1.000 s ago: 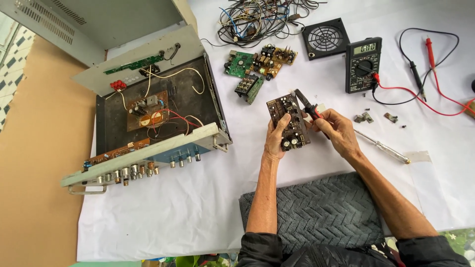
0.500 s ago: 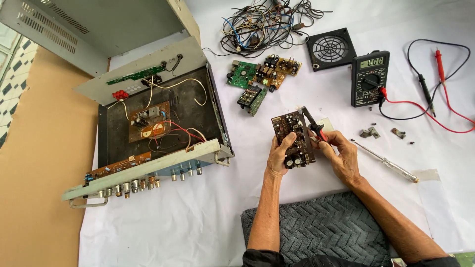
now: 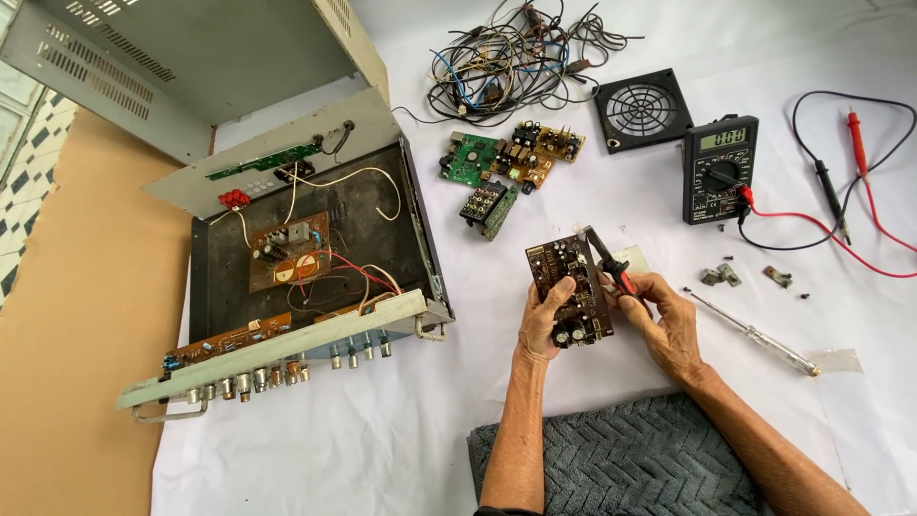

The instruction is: Using pliers and a screwdriver to remove components and wires from a circuit board during electronics disassembly.

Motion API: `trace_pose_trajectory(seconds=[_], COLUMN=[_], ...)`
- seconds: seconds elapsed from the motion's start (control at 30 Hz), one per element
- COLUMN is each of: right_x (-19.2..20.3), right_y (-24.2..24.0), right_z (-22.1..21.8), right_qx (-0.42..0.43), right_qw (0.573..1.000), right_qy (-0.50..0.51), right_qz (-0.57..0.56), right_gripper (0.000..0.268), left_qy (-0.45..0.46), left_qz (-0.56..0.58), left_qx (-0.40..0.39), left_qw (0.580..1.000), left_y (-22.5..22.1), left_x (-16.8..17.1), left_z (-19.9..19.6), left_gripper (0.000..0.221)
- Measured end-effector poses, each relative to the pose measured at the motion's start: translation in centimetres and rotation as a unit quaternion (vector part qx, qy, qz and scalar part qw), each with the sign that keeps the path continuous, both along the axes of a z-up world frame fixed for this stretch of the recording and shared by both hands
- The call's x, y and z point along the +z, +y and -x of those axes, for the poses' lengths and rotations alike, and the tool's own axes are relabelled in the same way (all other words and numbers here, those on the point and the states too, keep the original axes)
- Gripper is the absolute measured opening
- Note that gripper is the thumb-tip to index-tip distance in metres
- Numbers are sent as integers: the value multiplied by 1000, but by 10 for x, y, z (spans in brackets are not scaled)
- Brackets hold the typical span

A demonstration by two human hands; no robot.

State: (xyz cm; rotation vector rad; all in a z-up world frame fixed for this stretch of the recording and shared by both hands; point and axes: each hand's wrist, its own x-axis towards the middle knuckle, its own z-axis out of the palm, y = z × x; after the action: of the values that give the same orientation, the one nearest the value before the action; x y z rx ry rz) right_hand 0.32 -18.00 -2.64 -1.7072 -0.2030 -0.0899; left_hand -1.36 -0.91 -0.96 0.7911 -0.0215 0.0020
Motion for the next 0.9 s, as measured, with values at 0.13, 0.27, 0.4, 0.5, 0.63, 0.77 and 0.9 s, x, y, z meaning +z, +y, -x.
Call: trace_pose_trajectory(seconds=[0.13,0.27,0.4,0.5,0.63,0.77,0.9], right_x=[7,10,17,7,22,55,78], right_y=[2,3,3,-7,-27,-40,-59], right_z=[0,0,-2,-5,-12,-11,-8], right_qx=[0,-2,10,31,50,96,135], right_qw=[1000,1000,1000,999,998,995,989], right_qy=[-2,-7,1,20,27,17,40], right_qz=[6,8,3,12,29,22,41], right_gripper=[8,8,11,17,16,15,21], left_qy=[-17,-56,3,115,104,-4,-69], left_qz=[40,129,104,27,-28,53,72], left_qx=[2,4,16,28,21,-25,-81], left_qw=[999,990,994,993,994,998,992], left_y=[-4,-8,-1,3,1,7,8], left_x=[-20,-41,-31,-7,9,-28,-38], left_z=[-2,-5,-4,-11,-7,-18,-18], left_gripper=[58,64,63,58,76,76,71])
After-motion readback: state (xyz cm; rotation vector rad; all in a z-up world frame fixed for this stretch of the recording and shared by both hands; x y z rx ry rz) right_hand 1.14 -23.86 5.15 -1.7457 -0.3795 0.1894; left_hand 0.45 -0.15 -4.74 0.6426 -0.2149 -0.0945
